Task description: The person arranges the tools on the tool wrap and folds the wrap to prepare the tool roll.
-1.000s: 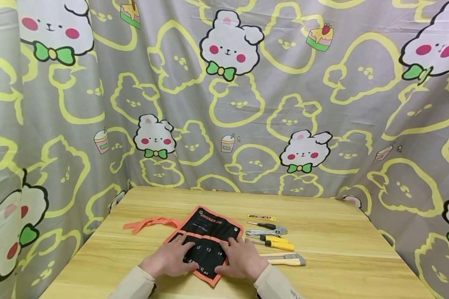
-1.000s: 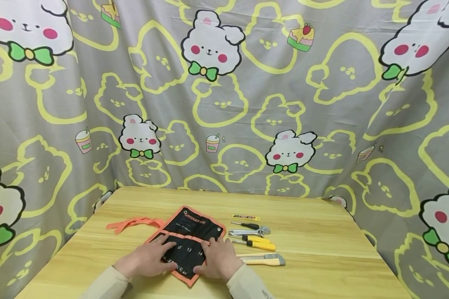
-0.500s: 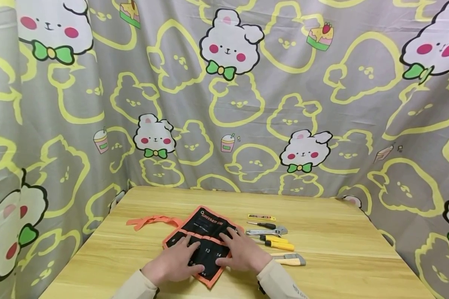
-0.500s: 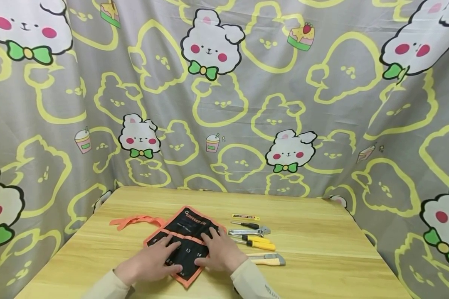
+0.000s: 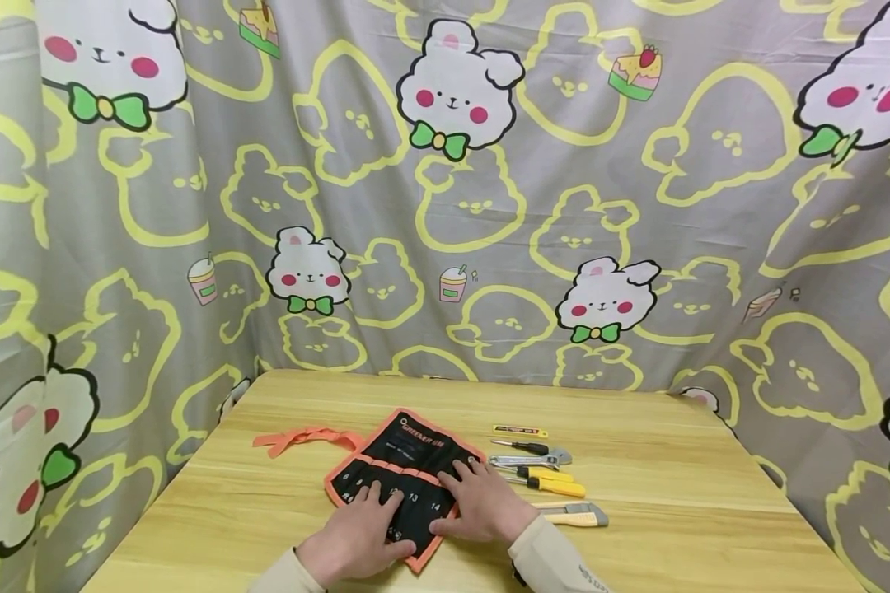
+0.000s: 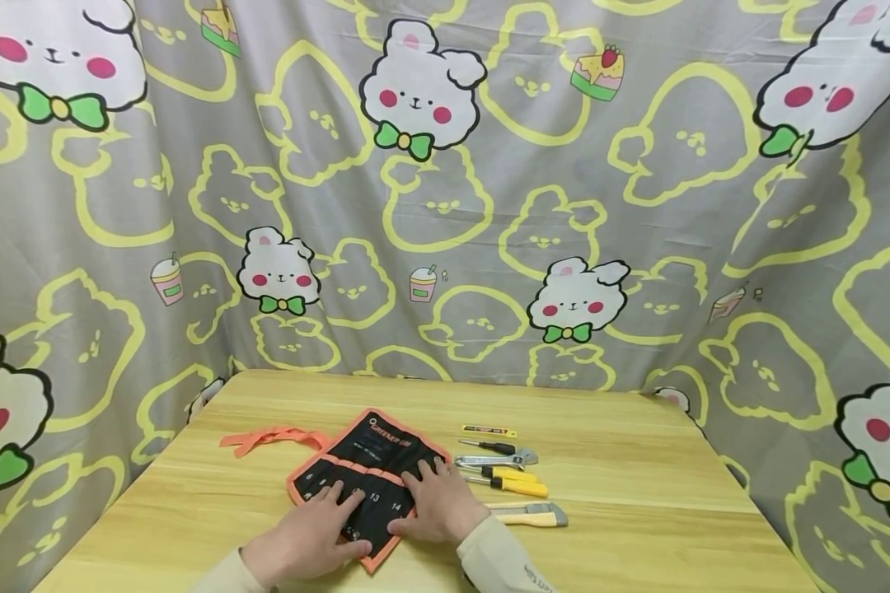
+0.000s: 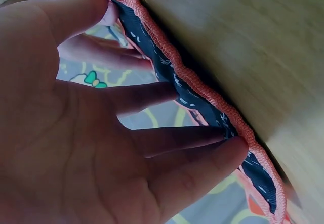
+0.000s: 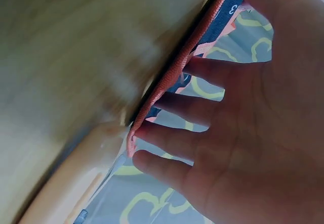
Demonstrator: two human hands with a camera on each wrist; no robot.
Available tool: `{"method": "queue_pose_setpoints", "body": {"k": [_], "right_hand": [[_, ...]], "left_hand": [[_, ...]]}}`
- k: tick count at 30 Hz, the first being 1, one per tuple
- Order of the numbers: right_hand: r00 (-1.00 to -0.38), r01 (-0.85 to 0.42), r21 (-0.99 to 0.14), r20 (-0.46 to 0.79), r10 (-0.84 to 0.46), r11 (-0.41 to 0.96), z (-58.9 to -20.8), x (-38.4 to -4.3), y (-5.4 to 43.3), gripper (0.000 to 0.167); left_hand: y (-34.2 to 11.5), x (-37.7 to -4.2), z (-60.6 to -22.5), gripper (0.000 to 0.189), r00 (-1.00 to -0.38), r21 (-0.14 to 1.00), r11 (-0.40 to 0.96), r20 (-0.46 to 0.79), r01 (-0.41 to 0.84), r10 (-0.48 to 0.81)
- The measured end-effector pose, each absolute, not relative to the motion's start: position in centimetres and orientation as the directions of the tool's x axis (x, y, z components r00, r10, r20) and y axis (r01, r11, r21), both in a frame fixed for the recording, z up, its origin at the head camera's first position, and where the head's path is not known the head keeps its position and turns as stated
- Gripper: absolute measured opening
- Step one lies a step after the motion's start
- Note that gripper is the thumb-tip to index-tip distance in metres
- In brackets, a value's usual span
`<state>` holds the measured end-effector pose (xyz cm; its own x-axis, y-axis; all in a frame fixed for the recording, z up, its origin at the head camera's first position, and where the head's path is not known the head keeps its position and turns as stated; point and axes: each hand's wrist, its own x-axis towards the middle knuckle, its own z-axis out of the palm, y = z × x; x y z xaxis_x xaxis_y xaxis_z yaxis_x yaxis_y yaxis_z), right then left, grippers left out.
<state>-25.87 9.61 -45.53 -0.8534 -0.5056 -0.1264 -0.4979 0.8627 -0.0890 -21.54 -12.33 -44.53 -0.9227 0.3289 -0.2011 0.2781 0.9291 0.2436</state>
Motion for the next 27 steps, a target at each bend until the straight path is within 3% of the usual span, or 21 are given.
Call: {"method": "queue_pose_setpoints", "body": {"k": [20,27], "right_hand": [[-0.848,-0.513,-0.013,-0.145,-0.509,0.858,-44.2,-23.9,8.2,0.080],[-0.821,-0.558,-0.018,-0.134,-0.555,0.830,-43.6,-23.4,8.0,0.062]], "left_hand": [[-14.5,-23.0,-44.2,0.071,-0.926,0.302,0.923,-0.218,0.236,0.308],[-14.8,-23.2,-44.2,0.072,-0.931,0.288,0.932,-0.225,0.219,0.289]]}}
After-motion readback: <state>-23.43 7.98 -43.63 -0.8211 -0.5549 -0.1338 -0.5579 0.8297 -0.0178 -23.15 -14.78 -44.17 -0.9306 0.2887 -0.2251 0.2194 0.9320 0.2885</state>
